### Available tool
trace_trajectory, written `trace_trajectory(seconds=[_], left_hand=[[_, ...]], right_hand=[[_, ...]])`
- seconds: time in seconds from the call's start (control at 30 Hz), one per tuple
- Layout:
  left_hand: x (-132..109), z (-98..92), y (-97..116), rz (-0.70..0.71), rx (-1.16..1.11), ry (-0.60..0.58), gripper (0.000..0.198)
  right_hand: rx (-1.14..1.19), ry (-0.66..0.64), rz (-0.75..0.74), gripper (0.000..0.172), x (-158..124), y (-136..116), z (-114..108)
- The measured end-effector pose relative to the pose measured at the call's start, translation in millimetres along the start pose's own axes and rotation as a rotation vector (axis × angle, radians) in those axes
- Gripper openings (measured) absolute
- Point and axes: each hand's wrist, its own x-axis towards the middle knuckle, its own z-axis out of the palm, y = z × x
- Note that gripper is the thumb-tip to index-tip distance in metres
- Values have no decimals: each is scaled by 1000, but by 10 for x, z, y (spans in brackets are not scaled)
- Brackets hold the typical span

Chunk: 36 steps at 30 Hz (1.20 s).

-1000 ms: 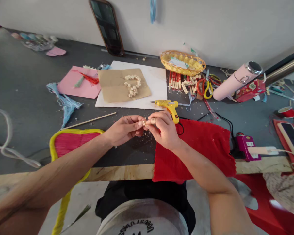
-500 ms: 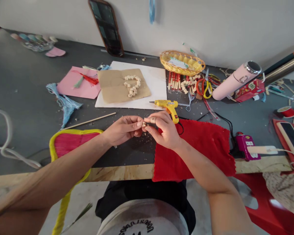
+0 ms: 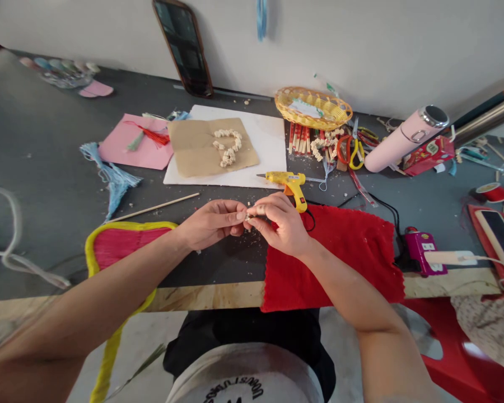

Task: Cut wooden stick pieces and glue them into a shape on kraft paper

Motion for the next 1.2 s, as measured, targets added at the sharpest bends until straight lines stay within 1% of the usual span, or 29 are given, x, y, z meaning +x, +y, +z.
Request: trace_trajectory(seconds=[0.17,0.4,0.57,0.77,0.93,1.2], left_hand=[[3,-6,-5,3,3,-5,31],[-14,-4,0,29,-12,-16,31],[-11,7,4,26,2,-5,29],[-15,17,15,31,22,-4,28],[-18,17,22,21,37,-7,31],[-9,18,18,28,47,2,31]], right_hand=[[7,-2,-8,10,0,3,0],[1,14,-11,16,-18,17,-8],[-3,26,2,16,-16,11,-9],[-17,-3,-3,18,-15,10,-4],[-46,-20,-2,13,-21,13,2],[-3,-23,-11,12,-14,5,14]])
